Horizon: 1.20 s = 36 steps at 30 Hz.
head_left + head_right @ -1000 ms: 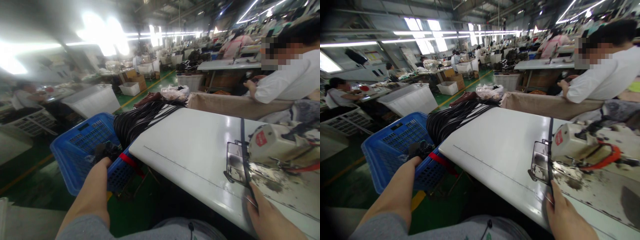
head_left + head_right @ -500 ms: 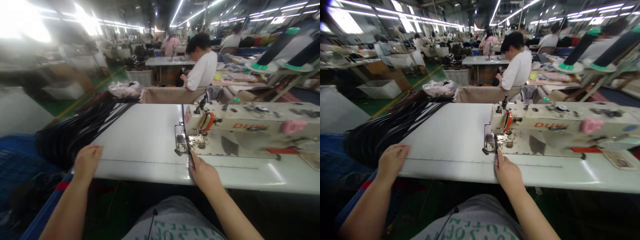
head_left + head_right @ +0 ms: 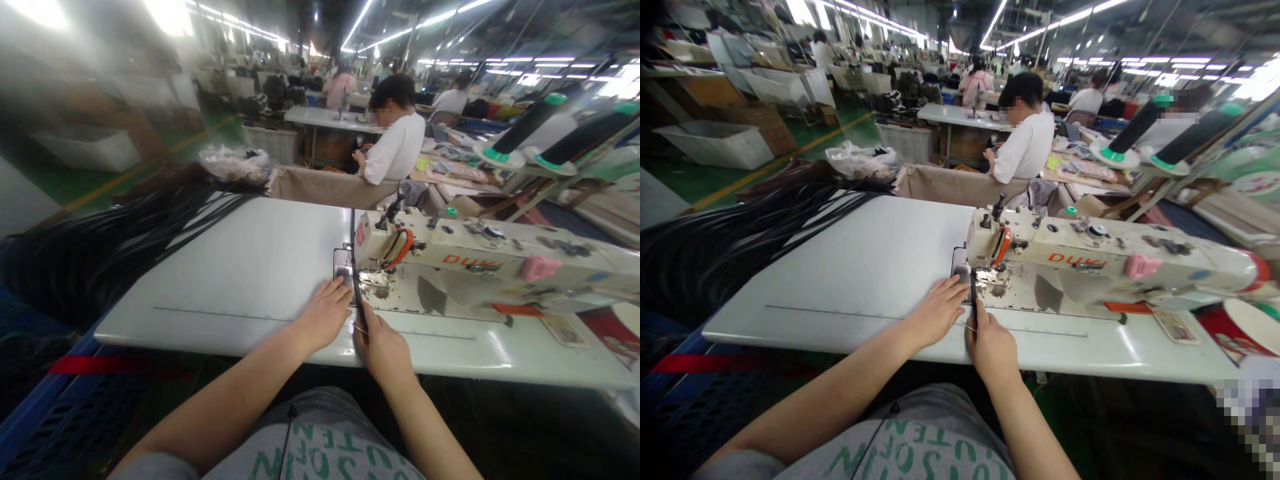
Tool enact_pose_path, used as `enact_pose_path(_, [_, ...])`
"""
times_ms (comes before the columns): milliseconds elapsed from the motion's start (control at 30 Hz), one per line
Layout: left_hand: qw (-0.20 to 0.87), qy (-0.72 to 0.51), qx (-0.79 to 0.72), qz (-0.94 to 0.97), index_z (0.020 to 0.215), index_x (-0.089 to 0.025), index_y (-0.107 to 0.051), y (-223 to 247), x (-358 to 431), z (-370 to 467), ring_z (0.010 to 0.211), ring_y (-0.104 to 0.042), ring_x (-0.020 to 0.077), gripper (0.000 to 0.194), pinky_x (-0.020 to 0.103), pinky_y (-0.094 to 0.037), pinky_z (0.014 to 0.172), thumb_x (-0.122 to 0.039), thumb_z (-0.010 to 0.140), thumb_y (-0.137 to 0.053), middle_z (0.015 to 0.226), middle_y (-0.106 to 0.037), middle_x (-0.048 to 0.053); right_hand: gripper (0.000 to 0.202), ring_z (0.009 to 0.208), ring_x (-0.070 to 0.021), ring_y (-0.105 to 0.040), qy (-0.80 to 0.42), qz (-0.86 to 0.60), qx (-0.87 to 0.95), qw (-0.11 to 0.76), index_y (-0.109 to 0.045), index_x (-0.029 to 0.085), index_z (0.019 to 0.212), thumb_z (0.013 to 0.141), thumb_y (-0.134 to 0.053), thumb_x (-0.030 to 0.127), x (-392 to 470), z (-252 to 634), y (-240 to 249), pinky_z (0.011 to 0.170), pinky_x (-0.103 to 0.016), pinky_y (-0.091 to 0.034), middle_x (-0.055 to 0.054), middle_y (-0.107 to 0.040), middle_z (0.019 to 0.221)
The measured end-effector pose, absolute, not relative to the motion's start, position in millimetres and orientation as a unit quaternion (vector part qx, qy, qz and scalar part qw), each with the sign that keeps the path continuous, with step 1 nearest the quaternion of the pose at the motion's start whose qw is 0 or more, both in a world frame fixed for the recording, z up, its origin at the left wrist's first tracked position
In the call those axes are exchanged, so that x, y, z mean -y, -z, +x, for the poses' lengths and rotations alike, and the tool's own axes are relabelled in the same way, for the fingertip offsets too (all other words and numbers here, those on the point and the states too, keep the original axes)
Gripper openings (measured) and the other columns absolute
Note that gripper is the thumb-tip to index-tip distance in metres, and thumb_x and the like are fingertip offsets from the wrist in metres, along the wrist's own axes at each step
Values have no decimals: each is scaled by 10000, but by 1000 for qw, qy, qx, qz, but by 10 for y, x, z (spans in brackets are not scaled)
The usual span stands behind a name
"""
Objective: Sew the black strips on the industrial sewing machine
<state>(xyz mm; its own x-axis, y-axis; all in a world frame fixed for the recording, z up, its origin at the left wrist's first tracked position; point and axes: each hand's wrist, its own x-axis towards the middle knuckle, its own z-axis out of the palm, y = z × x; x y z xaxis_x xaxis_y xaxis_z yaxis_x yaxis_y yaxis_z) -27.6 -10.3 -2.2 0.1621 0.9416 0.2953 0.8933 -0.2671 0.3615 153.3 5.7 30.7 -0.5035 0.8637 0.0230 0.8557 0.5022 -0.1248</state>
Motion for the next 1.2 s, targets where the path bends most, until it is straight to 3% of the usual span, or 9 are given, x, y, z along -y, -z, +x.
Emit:
enact_pose_path(200, [-9,-222,-597,771,1415,-127,-584,66,110,-96,1485,-446,250,433,468,-265,1282,-229,1066,-350,1510,-578,127,457,854,-250,-751,-170,-500,838,139,-613,159,1365,1040,-434,427,-141,1639,-290,755,-326,-550,-129,-781,1036])
enact_pose_path(333, [-24,-225,-605,764,1389,-128,-608,59,141,-95,1456,-484,240,413,420,-275,1273,-306,1070,-415,1492,-597,117,436,742,-224,-702,-264,-503,791,225,-711,164,1177,996,-448,460,-213,1696,-271,735,-318,-536,-88,-767,882])
enact_pose_path(467, [-30,-217,-611,761,1424,-125,-575,42,133,-88,1489,-442,249,469,401,-266,1271,-400,1061,-462,1520,-567,129,448,591,-193,-595,-319,-520,754,244,-740,148,1071,939,-499,502,-244,1712,-291,646,-305,-502,-36,-696,703])
enact_pose_path(800, [-58,-189,-616,762,1454,-89,-541,23,145,-82,1507,-409,281,572,416,-262,1274,-488,1055,-452,1546,-539,132,488,544,-170,-511,-342,-509,739,281,-758,169,937,890,-539,603,-246,1731,-272,588,-294,-450,-29,-689,685])
enact_pose_path(1200, [-35,-165,-623,764,1510,-90,-482,62,100,-105,1559,-314,287,607,448,-229,1291,-492,1061,-415,1601,-470,140,337,540,-156,-512,-340,-489,742,306,-757,190,907,898,-564,466,-250,1740,-206,600,-288,-450,-21,-703,711])
